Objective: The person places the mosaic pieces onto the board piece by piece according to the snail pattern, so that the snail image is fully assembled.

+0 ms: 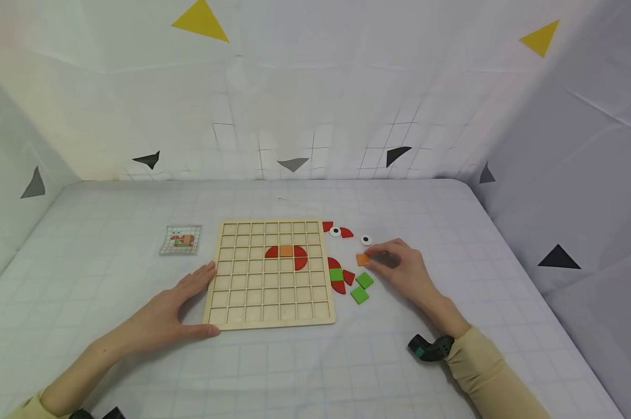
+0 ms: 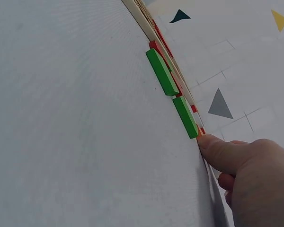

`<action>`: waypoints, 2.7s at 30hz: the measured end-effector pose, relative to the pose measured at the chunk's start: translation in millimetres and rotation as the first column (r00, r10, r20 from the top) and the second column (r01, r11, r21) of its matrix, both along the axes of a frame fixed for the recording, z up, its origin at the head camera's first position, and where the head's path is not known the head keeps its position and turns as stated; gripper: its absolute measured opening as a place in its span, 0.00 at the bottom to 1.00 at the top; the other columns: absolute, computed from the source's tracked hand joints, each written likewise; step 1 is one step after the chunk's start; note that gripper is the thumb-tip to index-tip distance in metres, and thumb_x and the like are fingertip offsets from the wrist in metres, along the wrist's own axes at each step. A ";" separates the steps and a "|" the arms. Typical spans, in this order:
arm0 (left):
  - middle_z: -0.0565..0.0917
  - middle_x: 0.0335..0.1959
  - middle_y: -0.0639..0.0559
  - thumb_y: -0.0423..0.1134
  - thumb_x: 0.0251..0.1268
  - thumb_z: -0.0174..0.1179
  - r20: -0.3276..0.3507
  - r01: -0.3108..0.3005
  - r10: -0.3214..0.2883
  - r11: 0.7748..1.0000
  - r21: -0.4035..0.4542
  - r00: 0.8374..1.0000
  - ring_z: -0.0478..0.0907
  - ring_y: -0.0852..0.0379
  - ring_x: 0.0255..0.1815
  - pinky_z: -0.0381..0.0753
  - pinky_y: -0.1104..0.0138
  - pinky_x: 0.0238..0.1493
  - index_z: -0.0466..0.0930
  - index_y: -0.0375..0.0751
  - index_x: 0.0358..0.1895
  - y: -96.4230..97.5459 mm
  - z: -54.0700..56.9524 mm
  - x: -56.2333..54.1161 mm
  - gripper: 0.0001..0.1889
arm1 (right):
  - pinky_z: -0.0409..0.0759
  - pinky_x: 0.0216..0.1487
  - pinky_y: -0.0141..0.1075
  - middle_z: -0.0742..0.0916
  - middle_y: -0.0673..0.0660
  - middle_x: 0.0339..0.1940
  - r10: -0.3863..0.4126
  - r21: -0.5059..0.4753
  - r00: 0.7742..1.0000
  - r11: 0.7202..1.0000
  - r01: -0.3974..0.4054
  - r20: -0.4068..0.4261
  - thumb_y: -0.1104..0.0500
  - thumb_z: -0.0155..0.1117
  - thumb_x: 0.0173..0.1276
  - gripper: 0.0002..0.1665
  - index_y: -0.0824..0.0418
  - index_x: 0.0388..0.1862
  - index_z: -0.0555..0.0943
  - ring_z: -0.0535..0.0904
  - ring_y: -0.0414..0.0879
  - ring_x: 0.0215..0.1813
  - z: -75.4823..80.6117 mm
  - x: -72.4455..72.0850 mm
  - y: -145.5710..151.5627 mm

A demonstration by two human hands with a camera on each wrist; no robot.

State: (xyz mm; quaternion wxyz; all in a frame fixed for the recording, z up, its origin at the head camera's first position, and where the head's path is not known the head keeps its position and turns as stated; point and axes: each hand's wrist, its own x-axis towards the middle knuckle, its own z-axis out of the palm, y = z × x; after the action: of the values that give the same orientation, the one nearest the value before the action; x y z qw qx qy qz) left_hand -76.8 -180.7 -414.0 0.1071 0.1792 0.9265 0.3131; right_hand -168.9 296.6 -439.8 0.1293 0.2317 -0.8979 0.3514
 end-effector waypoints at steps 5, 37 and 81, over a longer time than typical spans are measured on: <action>0.50 0.83 0.57 0.72 0.50 0.66 0.009 -0.003 0.003 1.000 0.004 1.000 0.48 0.41 0.82 0.54 0.39 0.76 0.49 0.52 0.81 1.0 -0.2 -0.2 0.58 | 0.74 0.52 0.26 0.88 0.47 0.42 -0.036 -0.004 0.999 0.999 0.036 0.016 0.62 0.80 0.54 0.20 0.52 0.47 0.87 0.79 0.40 0.50 3.2 1.1 -2.2; 0.49 0.83 0.56 0.71 0.49 0.67 0.013 -0.008 0.008 1.000 -0.005 1.000 0.48 0.41 0.82 0.54 0.38 0.76 0.49 0.52 0.81 1.8 0.6 0.1 0.59 | 0.79 0.53 0.51 0.91 0.50 0.40 0.069 -0.141 0.983 0.989 -0.045 0.168 0.57 0.79 0.58 0.13 0.56 0.42 0.89 0.81 0.45 0.49 45.7 0.5 -134.6; 0.49 0.83 0.57 0.72 0.49 0.67 0.008 -0.003 0.003 1.000 0.002 1.000 0.48 0.42 0.82 0.54 0.40 0.76 0.49 0.53 0.81 0.2 -0.2 -0.1 0.59 | 0.79 0.40 0.37 0.88 0.50 0.37 0.217 -0.019 0.971 0.975 -0.220 -0.101 0.60 0.80 0.55 0.15 0.59 0.42 0.89 0.78 0.44 0.44 8.4 -1.4 -148.4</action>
State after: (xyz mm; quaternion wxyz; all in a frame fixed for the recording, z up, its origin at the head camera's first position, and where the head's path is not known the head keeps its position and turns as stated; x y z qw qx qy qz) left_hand -76.9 -180.5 -414.2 0.1102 0.1766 0.9261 0.3148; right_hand -170.4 148.2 -431.4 0.1372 0.3443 -0.8540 0.3651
